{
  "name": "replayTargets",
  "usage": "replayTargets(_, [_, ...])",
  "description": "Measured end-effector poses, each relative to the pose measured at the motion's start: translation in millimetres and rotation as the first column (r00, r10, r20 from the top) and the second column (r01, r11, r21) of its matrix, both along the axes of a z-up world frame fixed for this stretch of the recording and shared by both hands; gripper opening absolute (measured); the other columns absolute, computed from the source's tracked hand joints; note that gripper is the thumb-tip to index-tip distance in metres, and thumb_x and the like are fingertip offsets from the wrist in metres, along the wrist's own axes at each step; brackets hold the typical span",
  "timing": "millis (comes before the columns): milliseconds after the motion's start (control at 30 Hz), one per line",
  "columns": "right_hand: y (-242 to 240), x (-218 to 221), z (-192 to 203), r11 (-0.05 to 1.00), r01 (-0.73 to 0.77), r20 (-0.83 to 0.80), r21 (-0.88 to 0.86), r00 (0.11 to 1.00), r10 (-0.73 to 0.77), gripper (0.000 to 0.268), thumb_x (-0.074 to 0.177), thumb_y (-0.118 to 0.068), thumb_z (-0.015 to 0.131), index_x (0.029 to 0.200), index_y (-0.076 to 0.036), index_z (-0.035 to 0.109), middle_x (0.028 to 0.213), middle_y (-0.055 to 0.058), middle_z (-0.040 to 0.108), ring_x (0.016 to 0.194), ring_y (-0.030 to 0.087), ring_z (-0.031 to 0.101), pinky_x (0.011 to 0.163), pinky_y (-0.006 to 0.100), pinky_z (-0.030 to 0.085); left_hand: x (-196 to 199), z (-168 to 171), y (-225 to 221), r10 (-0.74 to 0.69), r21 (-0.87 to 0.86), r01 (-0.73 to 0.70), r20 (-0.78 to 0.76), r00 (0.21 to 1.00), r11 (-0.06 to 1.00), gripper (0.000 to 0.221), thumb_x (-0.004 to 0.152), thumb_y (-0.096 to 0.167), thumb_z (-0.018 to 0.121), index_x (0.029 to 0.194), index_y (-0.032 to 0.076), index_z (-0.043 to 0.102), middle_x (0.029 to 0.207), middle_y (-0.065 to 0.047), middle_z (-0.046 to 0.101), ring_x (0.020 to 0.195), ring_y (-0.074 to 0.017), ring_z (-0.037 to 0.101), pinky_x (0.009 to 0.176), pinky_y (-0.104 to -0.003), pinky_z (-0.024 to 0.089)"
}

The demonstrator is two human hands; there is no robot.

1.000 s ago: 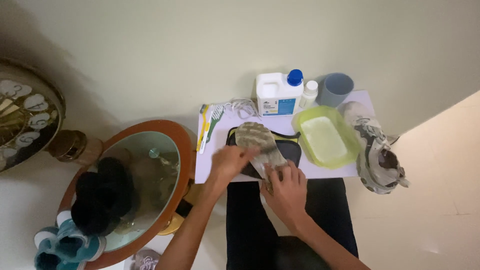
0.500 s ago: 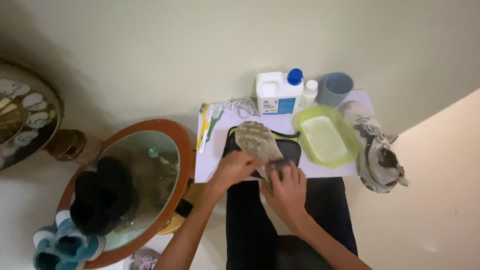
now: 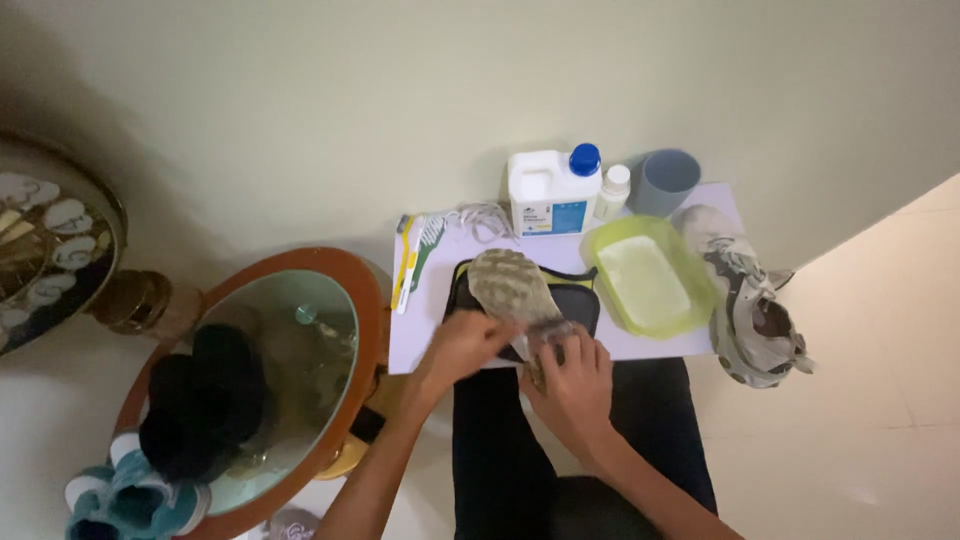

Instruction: Applying a liquid treatment to a shoe sole with a brush and then manually flexing the sole to prepare it for repair.

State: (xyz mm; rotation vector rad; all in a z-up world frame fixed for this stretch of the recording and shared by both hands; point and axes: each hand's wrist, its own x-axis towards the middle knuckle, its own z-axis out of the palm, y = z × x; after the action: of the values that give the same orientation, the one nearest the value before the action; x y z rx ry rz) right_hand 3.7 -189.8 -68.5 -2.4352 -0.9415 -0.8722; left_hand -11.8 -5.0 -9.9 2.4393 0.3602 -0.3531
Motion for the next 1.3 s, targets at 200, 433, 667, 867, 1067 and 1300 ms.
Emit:
replayTargets(200, [0,1,10,1.000,-0.013,-0.011,-0.023,1.000,0.013,0.033,0.070,-0.031,0.080,0.095,-0.016,0.064,0.097,0.006,0.054,0.109,0.036,0.066,0.090,0.049,0.051,7,3,13,0.198,0.075,-0.205,0.089,0.976,0.976,0.063,0.101,0.061,0.051,0.054,0.021,0.053,0.049,0.001,0.062,0.054,-0.0156,0.063,0.064,-0.032,0.054])
replayTargets(433, [-19,3,13,0.989,-0.149,-0.219,0.007,0.965,0.147,0.046,0.085,-0.031,0.075,0.128,-0.020,0.063,0.116,0.010,0.057,0.127,0.037,0.054,0.098,0.053,0.044,-7,12,8,0.080,0.058,-0.082,0.034,0.996,0.995,0.053,0.101,0.062,0.043,0.089,0.019,0.073,0.055,0.007,0.044,0.045,-0.0079,0.038,0.046,-0.023,0.030])
replayTargets(667, [-33,10,12,0.964,-0.187,-0.581,0.188,0.770,0.263,0.084,0.074,-0.029,0.091,0.139,-0.005,0.045,0.139,0.023,0.045,0.122,0.040,0.054,0.098,0.048,0.049,-16,4,29,0.107,0.032,-0.118,0.235,0.966,0.993,0.038,0.106,0.048,0.044,0.086,0.017,0.053,0.064,-0.002,0.057,0.063,-0.0214,0.059,0.076,-0.037,0.037])
replayTargets(867, [-31,5,8,0.989,-0.068,-0.750,0.129,0.646,0.142,0.098,0.075,-0.041,0.089,0.148,-0.003,0.036,0.144,0.019,0.049,0.131,0.037,0.049,0.102,0.047,0.046,-13,-20,3,0.046,0.192,-0.148,0.454,0.890,0.970,0.027,0.102,0.040,0.056,0.092,0.018,0.070,0.085,0.002,0.070,0.086,-0.0221,0.063,0.085,-0.042,0.030])
replayTargets(1067, [-27,9,22,0.985,0.028,-0.813,0.173,0.569,0.126,0.112,0.069,-0.037,0.093,0.155,-0.005,0.029,0.146,0.017,0.048,0.134,0.034,0.046,0.108,0.046,0.040,-2,-28,-4,0.054,0.249,-0.222,0.541,0.839,0.943,0.035,0.099,0.048,0.059,0.089,0.018,0.073,0.089,0.002,0.075,0.081,-0.0213,0.064,0.084,-0.045,0.036])
replayTargets(1300, [-29,11,12,0.943,0.031,-0.645,0.332,0.736,0.203,0.106,0.071,-0.035,0.087,0.155,0.000,0.033,0.147,0.020,0.048,0.135,0.035,0.047,0.107,0.048,0.043,-11,-12,-14,0.031,0.265,-0.294,0.692,0.722,0.918,0.021,0.097,0.038,0.069,0.089,0.019,0.075,0.087,0.008,0.076,0.077,-0.0172,0.066,0.071,-0.037,0.034])
